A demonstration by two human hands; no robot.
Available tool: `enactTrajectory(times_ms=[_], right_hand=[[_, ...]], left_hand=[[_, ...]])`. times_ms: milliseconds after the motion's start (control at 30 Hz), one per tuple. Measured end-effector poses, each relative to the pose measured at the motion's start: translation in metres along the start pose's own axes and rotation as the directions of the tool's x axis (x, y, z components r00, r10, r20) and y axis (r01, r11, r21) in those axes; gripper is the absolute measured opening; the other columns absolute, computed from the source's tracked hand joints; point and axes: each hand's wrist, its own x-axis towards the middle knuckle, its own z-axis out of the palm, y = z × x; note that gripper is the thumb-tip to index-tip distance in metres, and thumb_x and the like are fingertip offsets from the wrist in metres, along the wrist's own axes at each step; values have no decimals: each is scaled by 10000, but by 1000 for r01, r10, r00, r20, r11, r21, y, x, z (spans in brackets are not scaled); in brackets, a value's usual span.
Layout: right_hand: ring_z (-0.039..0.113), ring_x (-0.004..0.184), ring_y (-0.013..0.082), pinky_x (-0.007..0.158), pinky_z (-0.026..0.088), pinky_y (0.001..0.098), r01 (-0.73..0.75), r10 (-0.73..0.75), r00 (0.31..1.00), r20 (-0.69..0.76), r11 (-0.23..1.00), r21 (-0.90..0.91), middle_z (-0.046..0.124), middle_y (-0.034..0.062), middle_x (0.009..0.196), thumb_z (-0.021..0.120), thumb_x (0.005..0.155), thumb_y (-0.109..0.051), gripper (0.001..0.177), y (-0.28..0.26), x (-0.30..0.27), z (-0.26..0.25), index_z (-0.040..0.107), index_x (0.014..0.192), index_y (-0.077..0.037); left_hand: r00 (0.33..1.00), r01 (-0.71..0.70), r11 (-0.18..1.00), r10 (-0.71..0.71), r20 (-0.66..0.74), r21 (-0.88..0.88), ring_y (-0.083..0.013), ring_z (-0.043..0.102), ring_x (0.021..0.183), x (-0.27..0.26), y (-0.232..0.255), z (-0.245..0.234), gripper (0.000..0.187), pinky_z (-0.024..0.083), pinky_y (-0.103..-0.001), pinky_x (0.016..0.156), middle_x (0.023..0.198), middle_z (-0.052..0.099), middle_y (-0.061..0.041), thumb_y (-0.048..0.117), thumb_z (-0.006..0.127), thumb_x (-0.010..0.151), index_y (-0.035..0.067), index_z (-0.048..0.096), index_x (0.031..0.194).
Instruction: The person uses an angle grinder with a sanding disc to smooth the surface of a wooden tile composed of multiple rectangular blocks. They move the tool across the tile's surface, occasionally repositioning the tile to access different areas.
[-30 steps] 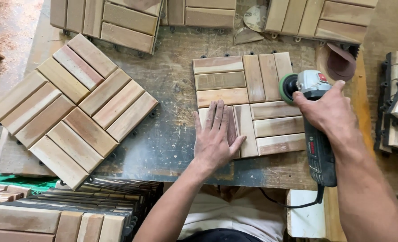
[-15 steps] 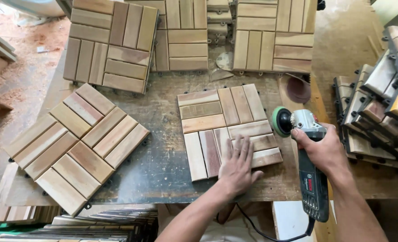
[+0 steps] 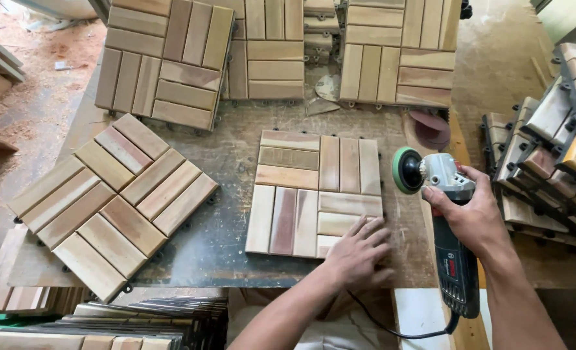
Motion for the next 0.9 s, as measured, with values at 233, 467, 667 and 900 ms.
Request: enactTrajectory(times_ms=[233, 467, 667, 900], right_hand=[[618, 1179, 298, 987, 447, 411, -84, 141, 968, 206, 961, -262, 633, 94, 1346, 666, 762, -467, 830, -14, -19, 25, 428, 1546, -332], [545, 1336, 416, 1079, 444, 538, 127, 73, 943, 326, 825, -551, 543, 103, 1501, 598, 807, -580, 875, -14, -18, 53, 257, 1606, -471], [569, 1286, 473, 1046, 469, 592, 161, 39, 952, 303, 779, -606, 552, 161, 1474, 569, 828, -606, 871, -17, -4, 55, 234, 1618, -459], [622, 1210, 468, 985, 539, 604, 132, 85, 950, 300, 762, -634, 561, 193, 1434, 560, 854, -609, 872, -13, -5, 51, 192, 1631, -462]], left_hand=[[933, 127, 945, -217, -285, -302, -221, 704, 960, -106, 23, -112, 206, 546, -375, 861, 1015, 715, -37, 275, 734, 969, 94, 711, 876], [292, 944, 326, -891, -347, -43, -473, -261, 1497, -131, -13, -108, 1018, 58, -693, 1173, 1695, -139, -222, 655, 530, 913, 64, 129, 1638], [467, 857, 505, -679, -566, 102, -586, -150, 1492, -121, -61, -91, 953, 52, -774, 1195, 1717, 88, -197, 684, 604, 898, 82, 367, 1597], [642, 766, 563, -650, -407, 309, -619, -205, 1464, -116, -110, -88, 1167, -29, -800, 1168, 1731, -47, -182, 916, 452, 847, 202, 45, 1675]])
